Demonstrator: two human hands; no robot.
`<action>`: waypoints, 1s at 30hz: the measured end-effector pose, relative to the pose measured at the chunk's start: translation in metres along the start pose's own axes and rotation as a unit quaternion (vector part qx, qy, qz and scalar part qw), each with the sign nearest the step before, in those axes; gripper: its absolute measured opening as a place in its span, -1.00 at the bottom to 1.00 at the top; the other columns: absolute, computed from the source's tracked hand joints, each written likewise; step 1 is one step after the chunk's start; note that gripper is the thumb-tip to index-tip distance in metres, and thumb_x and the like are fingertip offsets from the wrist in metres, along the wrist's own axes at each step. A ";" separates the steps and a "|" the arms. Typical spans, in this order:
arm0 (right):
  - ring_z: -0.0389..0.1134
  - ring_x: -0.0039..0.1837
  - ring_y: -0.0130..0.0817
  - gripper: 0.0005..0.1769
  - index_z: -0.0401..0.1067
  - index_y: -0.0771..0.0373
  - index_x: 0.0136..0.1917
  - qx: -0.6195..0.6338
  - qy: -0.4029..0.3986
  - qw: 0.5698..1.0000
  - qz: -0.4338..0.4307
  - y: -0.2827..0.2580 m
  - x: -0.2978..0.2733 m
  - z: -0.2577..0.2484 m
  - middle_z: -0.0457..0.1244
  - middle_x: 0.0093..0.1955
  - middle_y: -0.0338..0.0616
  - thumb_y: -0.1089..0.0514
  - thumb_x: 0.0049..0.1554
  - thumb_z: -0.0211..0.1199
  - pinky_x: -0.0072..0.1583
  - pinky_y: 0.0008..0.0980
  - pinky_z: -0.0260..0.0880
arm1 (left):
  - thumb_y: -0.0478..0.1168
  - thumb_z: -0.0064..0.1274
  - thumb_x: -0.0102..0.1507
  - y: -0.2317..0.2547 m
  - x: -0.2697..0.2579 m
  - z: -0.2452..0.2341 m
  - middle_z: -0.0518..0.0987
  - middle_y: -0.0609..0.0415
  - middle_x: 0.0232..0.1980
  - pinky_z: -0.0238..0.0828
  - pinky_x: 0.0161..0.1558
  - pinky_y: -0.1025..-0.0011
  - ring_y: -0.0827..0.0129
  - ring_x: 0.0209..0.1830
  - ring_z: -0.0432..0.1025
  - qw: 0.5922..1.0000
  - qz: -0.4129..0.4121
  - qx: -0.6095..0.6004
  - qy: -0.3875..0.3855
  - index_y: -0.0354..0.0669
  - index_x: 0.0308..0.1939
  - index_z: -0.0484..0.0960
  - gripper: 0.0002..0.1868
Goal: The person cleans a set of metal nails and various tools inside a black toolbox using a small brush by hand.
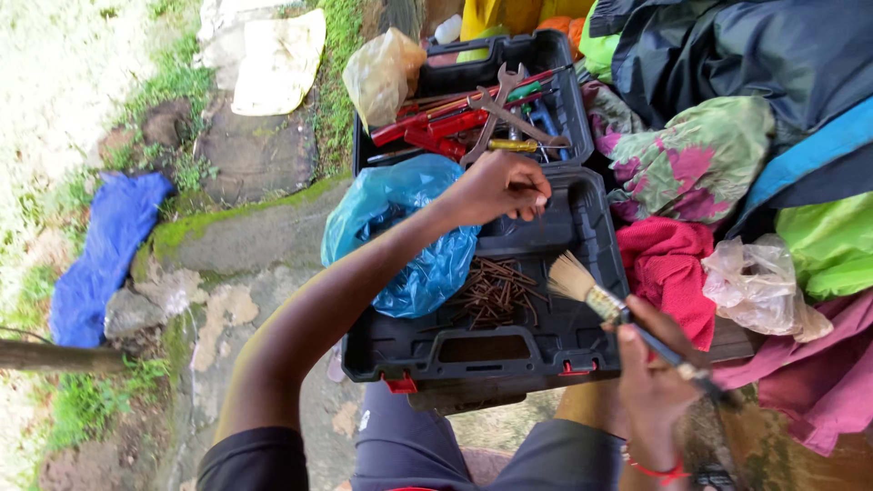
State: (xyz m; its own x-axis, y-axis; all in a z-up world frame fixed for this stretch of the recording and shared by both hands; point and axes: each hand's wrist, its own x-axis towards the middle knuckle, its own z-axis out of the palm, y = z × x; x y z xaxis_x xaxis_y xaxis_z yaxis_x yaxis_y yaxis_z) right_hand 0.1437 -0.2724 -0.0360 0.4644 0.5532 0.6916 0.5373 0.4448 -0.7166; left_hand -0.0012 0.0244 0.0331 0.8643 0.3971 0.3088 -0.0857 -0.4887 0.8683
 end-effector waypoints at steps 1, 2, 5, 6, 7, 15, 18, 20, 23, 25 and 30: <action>0.46 -0.08 -0.32 -0.71 0.43 0.54 0.27 0.006 -0.006 1.000 0.014 -0.003 0.010 -0.007 0.38 0.06 0.06 0.29 0.34 0.25 0.03 -0.38 0.53 | -0.33 0.14 0.31 -0.005 0.009 -0.007 0.73 0.05 -0.24 0.63 -0.35 0.48 0.47 -0.31 0.66 1.000 0.004 -0.012 -0.017 -0.33 -0.09 0.66 -0.86; 0.46 -0.10 -0.36 -0.74 0.45 0.53 0.24 0.013 -0.013 0.999 0.028 -0.005 0.026 -0.014 0.38 0.04 0.05 0.31 0.33 0.25 -0.03 -0.40 0.53 | -0.33 0.14 0.32 -0.010 0.018 -0.016 0.73 0.04 -0.23 0.63 -0.34 0.48 0.46 -0.31 0.66 0.999 0.007 -0.023 -0.033 -0.33 -0.08 0.67 -0.86; 0.45 -0.13 -0.39 -0.82 0.49 0.55 0.14 0.045 -0.048 0.996 0.052 -0.013 0.071 -0.025 0.39 0.00 0.04 0.32 0.36 0.28 -0.09 -0.42 0.51 | -0.29 0.15 0.34 -0.023 0.046 -0.034 0.73 0.04 -0.23 0.62 -0.33 0.49 0.47 -0.31 0.66 0.995 -0.006 -0.038 -0.091 -0.32 -0.08 0.67 -0.85; 0.45 -0.10 -0.41 -0.82 0.48 0.53 0.14 0.073 -0.064 0.994 0.042 -0.016 0.087 -0.025 0.39 0.02 0.02 0.31 0.37 0.28 -0.08 -0.43 0.53 | -0.28 0.16 0.35 -0.025 0.053 -0.039 0.74 0.04 -0.24 0.62 -0.33 0.49 0.47 -0.31 0.66 0.993 -0.015 -0.041 -0.110 -0.32 -0.08 0.68 -0.85; 0.46 -0.08 -0.42 -0.83 0.48 0.52 0.14 0.101 -0.079 0.991 0.032 -0.018 0.105 -0.024 0.39 0.03 0.00 0.30 0.37 0.28 -0.06 -0.44 0.54 | -0.26 0.15 0.35 -0.027 0.062 -0.038 0.74 0.05 -0.24 0.61 -0.34 0.50 0.48 -0.32 0.66 0.991 0.000 -0.039 -0.125 -0.31 -0.07 0.67 -0.84; 0.32 -0.24 -0.59 -0.92 0.58 0.37 -0.08 -0.036 -0.241 0.970 -0.008 0.013 0.173 0.008 0.37 -0.25 -0.21 0.34 0.16 0.29 -0.20 -0.62 0.24 | -0.25 0.12 0.38 -0.057 0.073 -0.032 0.73 0.05 -0.27 0.51 -0.38 0.55 0.51 -0.35 0.61 0.988 0.041 -0.089 -0.117 -0.35 -0.06 0.67 -0.81; 0.34 -0.25 -0.60 -0.91 0.56 0.34 -0.13 -0.044 -0.271 0.962 -0.006 0.027 0.197 0.025 0.35 -0.29 -0.26 0.29 0.15 0.26 -0.19 -0.58 0.29 | -0.25 0.13 0.38 -0.063 0.068 -0.042 0.73 0.05 -0.24 0.52 -0.37 0.56 0.51 -0.33 0.62 0.983 0.066 -0.129 -0.114 -0.34 -0.06 0.66 -0.82; 0.34 -0.24 -0.61 -0.85 0.53 0.35 -0.16 -0.053 -0.273 0.959 -0.055 0.032 0.214 0.036 0.33 -0.31 -0.27 0.25 0.22 0.22 -0.15 -0.59 0.29 | -0.25 0.14 0.37 -0.062 0.065 -0.045 0.73 0.04 -0.26 0.49 -0.41 0.57 0.50 -0.36 0.62 0.985 0.036 -0.131 -0.107 -0.34 -0.09 0.66 -0.82; 0.28 -0.22 -0.60 -0.81 0.52 0.39 -0.10 -0.016 -0.242 0.968 -0.059 0.036 0.219 0.048 0.32 -0.26 -0.24 0.21 0.28 0.23 -0.13 -0.58 0.23 | -0.26 0.15 0.37 -0.056 0.057 -0.044 0.73 0.03 -0.26 0.49 -0.42 0.56 0.49 -0.38 0.62 0.987 0.014 -0.113 -0.110 -0.35 -0.13 0.67 -0.83; 0.29 -0.17 -0.60 -0.80 0.51 0.40 -0.09 0.015 -0.227 0.972 -0.054 0.038 0.215 0.051 0.33 -0.20 -0.23 0.21 0.29 0.20 -0.09 -0.58 0.24 | -0.27 0.12 0.37 -0.049 0.056 -0.042 0.74 0.03 -0.25 0.52 -0.40 0.55 0.48 -0.36 0.63 0.986 0.006 -0.109 -0.128 -0.35 -0.11 0.67 -0.84; 0.25 -0.23 -0.59 -0.82 0.54 0.36 -0.10 0.002 -0.236 0.972 -0.022 0.050 0.207 0.045 0.32 -0.25 -0.25 0.20 0.22 0.21 -0.15 -0.59 0.17 | -0.34 0.05 0.42 -0.052 0.054 -0.027 0.71 -0.01 -0.13 0.63 -0.22 0.50 0.41 -0.19 0.66 0.957 -0.025 -0.197 -0.210 -0.38 0.02 0.60 -0.84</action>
State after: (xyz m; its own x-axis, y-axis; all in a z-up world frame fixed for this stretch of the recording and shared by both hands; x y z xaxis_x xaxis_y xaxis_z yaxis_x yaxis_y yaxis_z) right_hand 0.2346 -0.1036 0.0675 0.0663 0.7943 0.6038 0.5453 0.4779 -0.6886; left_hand 0.0365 0.0924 0.0149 0.9882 0.0248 0.1514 -0.1476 -0.1142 0.9824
